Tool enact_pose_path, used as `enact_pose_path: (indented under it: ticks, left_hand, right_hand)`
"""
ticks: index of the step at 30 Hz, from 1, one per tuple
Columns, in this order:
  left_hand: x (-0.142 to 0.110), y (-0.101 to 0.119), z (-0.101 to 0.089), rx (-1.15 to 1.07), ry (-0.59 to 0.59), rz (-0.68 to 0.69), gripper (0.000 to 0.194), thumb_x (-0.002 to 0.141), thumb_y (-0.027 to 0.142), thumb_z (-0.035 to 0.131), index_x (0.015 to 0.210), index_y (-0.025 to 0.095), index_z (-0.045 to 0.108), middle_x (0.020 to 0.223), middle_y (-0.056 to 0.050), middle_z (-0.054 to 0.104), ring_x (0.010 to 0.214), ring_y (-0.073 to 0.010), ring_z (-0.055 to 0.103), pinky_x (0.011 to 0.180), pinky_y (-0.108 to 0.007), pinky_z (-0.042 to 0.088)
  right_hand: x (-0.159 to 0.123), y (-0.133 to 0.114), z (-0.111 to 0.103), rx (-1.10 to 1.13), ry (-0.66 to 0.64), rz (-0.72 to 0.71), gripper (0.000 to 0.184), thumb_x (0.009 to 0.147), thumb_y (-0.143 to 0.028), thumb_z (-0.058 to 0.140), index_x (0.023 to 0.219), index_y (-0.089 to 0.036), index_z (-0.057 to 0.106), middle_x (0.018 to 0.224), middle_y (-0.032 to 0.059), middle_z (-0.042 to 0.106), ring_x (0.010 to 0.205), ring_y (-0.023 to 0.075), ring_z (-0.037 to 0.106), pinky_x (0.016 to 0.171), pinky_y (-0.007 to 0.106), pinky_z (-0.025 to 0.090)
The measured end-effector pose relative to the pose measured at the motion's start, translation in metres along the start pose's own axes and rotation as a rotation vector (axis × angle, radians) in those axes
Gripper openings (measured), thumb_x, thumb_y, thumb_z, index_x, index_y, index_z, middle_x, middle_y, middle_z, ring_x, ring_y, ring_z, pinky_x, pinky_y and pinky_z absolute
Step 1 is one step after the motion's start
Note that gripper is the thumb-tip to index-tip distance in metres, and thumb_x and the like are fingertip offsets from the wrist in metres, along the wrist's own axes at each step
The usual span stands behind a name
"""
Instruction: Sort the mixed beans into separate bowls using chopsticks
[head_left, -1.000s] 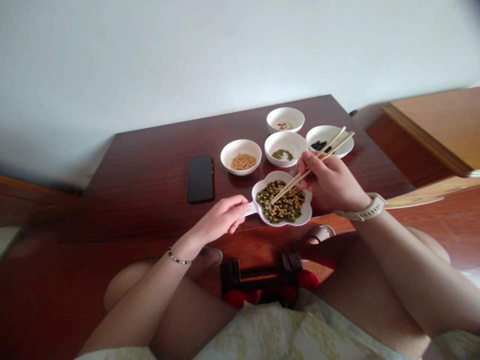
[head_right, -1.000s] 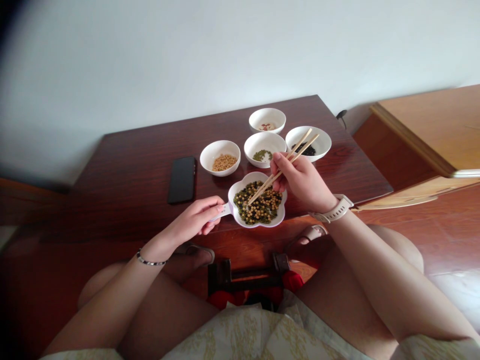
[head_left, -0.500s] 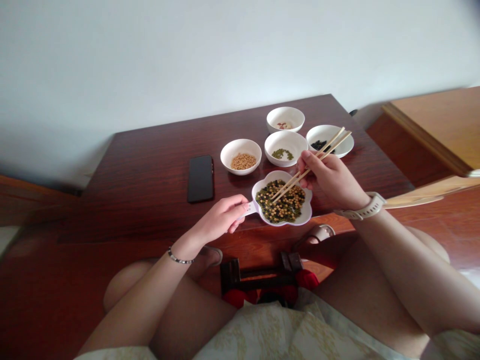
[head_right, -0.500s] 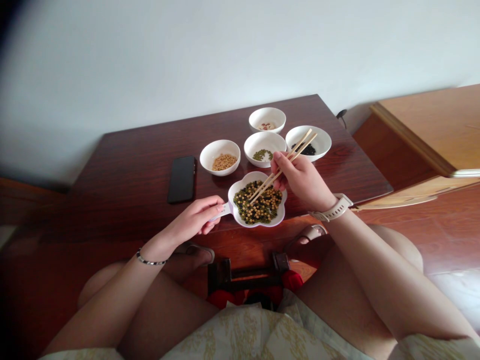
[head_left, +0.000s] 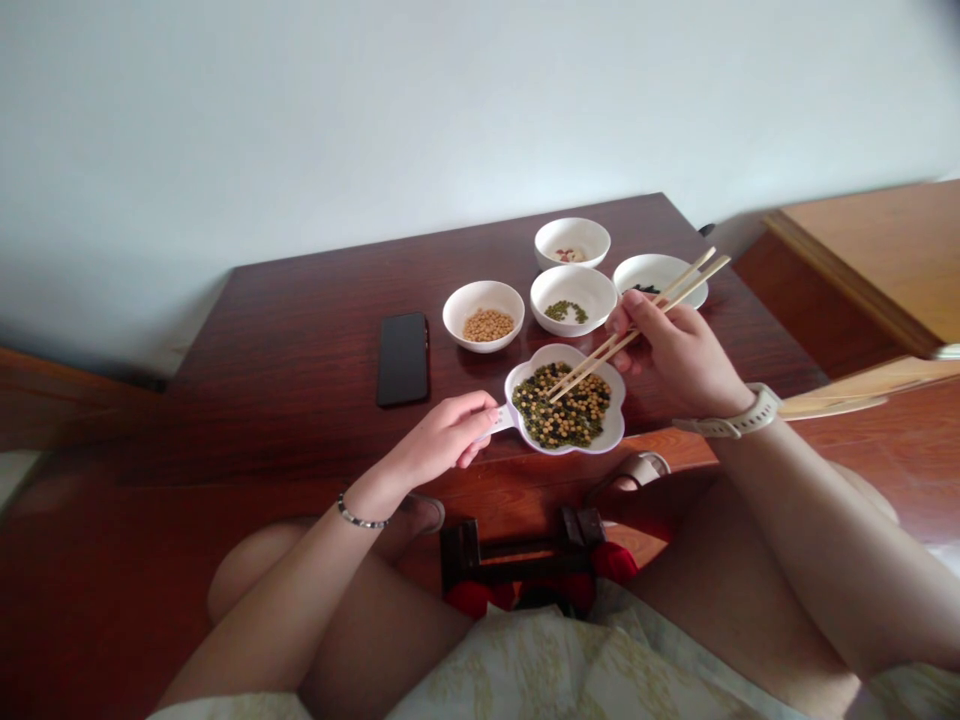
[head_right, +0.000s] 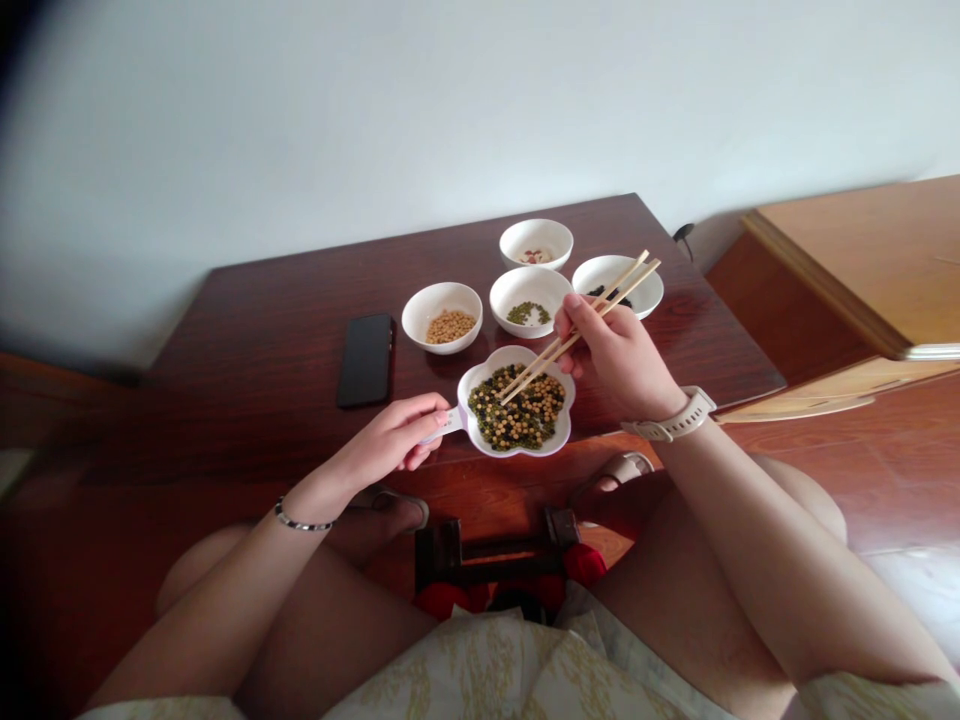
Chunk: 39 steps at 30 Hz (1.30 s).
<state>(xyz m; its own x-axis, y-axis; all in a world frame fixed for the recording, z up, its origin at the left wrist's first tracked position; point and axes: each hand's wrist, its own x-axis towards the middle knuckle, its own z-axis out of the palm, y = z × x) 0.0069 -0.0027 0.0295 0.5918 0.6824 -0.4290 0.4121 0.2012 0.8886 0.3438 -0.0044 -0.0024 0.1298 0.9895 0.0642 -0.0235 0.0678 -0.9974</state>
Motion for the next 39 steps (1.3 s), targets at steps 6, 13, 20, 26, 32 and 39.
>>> enact_pose_path:
  ticks: [6, 13, 20, 26, 32, 39]
  left_hand:
    - [0.000, 0.001, -0.001, -0.001, -0.003, -0.001, 0.045, 0.125, 0.057, 0.075, 0.094, 0.027, 0.061, 0.080, 0.003, 0.060, 0.068, -0.0158, 0.052, 0.064, -0.029, 0.041]
    - [0.004, -0.012, 0.001, -0.003, 0.040, 0.021, 0.046, 0.124, 0.061, 0.073, 0.095, 0.027, 0.061, 0.076, 0.005, 0.058, 0.065, -0.0156, 0.052, 0.064, -0.029, 0.040]
    - [0.003, -0.005, 0.004, -0.017, 0.037, -0.004, 0.044, 0.122, 0.056, 0.075, 0.093, 0.027, 0.059, 0.079, 0.004, 0.059, 0.062, -0.0139, 0.052, 0.061, -0.027, 0.036]
    - [0.009, 0.005, 0.008, -0.024, 0.041, -0.025, 0.044, 0.120, 0.058, 0.078, 0.094, 0.027, 0.059, 0.077, 0.004, 0.056, 0.060, -0.0139, 0.049, 0.058, -0.026, 0.030]
    - [0.022, 0.009, 0.017, -0.021, 0.025, -0.021, 0.045, 0.118, 0.059, 0.081, 0.095, 0.027, 0.060, 0.077, 0.004, 0.056, 0.060, -0.0139, 0.048, 0.058, -0.027, 0.030]
    - [0.034, 0.011, 0.021, -0.009, -0.033, 0.000, 0.044, 0.125, 0.059, 0.074, 0.099, 0.027, 0.060, 0.082, 0.004, 0.058, 0.065, -0.0144, 0.052, 0.061, -0.028, 0.032]
  right_hand:
    - [0.006, -0.007, -0.012, 0.059, 0.194, -0.087, 0.060, 0.114, -0.074, 0.098, 0.088, -0.026, 0.074, 0.077, 0.0031, 0.069, 0.060, 0.0147, 0.061, 0.048, 0.028, 0.040]
    - [0.045, -0.019, -0.060, 0.180, 0.731, -0.251, 0.062, 0.137, -0.016, 0.056, 0.076, -0.023, 0.061, 0.075, -0.0002, 0.062, 0.053, 0.0084, 0.056, 0.050, 0.026, 0.033]
    - [0.053, -0.016, -0.087, 0.136, 0.949, -0.187, 0.065, 0.139, -0.013, 0.045, 0.077, -0.025, 0.060, 0.066, -0.0036, 0.059, 0.049, 0.0092, 0.057, 0.050, 0.027, 0.033]
    - [0.045, -0.014, -0.091, 0.143, 0.936, -0.231, 0.061, 0.139, -0.017, 0.050, 0.080, -0.026, 0.063, 0.069, -0.0024, 0.060, 0.051, 0.0107, 0.058, 0.050, 0.027, 0.033]
    - [0.032, -0.009, -0.085, 0.180, 0.739, -0.282, 0.059, 0.137, -0.029, 0.062, 0.078, -0.024, 0.065, 0.076, -0.0002, 0.061, 0.053, 0.0106, 0.053, 0.050, 0.030, 0.034]
    - [-0.012, -0.003, -0.057, 0.005, 0.241, -0.092, 0.064, 0.113, -0.084, 0.095, 0.090, -0.026, 0.079, 0.074, 0.0032, 0.069, 0.060, 0.0165, 0.064, 0.051, 0.028, 0.046]
